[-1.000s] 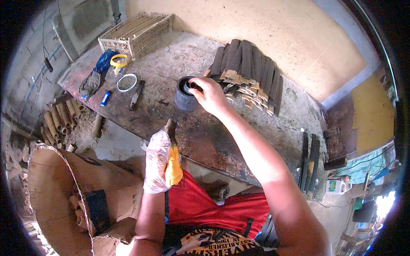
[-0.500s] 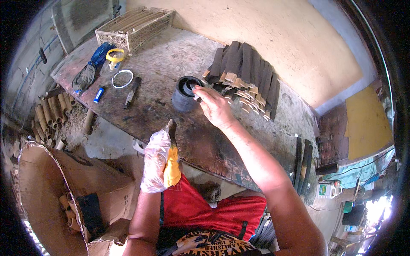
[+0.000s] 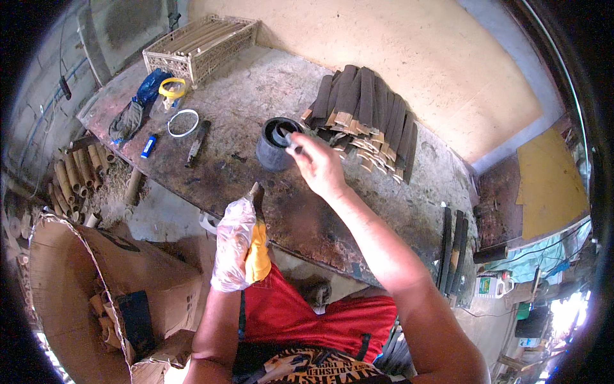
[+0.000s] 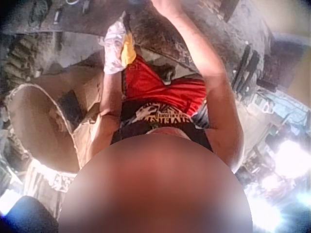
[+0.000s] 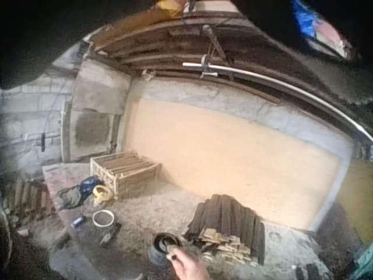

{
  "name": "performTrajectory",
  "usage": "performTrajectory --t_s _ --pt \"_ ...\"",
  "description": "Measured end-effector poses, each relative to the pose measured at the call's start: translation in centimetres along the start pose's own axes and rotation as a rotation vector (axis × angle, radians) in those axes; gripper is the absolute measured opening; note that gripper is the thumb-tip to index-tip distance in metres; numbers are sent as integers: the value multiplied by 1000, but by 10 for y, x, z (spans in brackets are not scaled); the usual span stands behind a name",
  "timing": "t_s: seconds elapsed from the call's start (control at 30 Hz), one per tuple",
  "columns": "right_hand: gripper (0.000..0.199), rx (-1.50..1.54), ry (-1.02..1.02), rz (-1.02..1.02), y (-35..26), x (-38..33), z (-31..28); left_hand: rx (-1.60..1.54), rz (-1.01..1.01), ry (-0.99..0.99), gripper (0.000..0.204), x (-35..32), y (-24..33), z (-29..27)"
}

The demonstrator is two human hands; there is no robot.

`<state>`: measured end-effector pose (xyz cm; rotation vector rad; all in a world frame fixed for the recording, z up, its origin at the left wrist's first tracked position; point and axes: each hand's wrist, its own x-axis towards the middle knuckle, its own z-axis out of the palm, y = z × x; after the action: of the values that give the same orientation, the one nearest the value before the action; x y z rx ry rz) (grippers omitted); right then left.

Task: The person repeatedly applies a dark finish to long, thin wooden pieces using a brush. They dip the brush into a container of finish, coat each piece, and place it on a workbench. The process is repeated for multiple pieces.

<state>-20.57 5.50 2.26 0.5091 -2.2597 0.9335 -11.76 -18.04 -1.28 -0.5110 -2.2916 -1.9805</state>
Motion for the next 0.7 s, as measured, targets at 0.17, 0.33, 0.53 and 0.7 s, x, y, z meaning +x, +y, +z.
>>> performTrajectory --t_s 0.17,0.33,0.53,0.7 --pt "15 471 259 545 16 24 6 50 5 1 35 -1 -1 -5" --pt "15 789 393 792 26 21 9 22 174 70 27 3 -17 1" --pt "15 478 339 571 30 22 4 -100 34 142 28 4 -9 6" --pt "17 613 475 508 10 11 -36 -1135 -472 17 17 12 -2 11"
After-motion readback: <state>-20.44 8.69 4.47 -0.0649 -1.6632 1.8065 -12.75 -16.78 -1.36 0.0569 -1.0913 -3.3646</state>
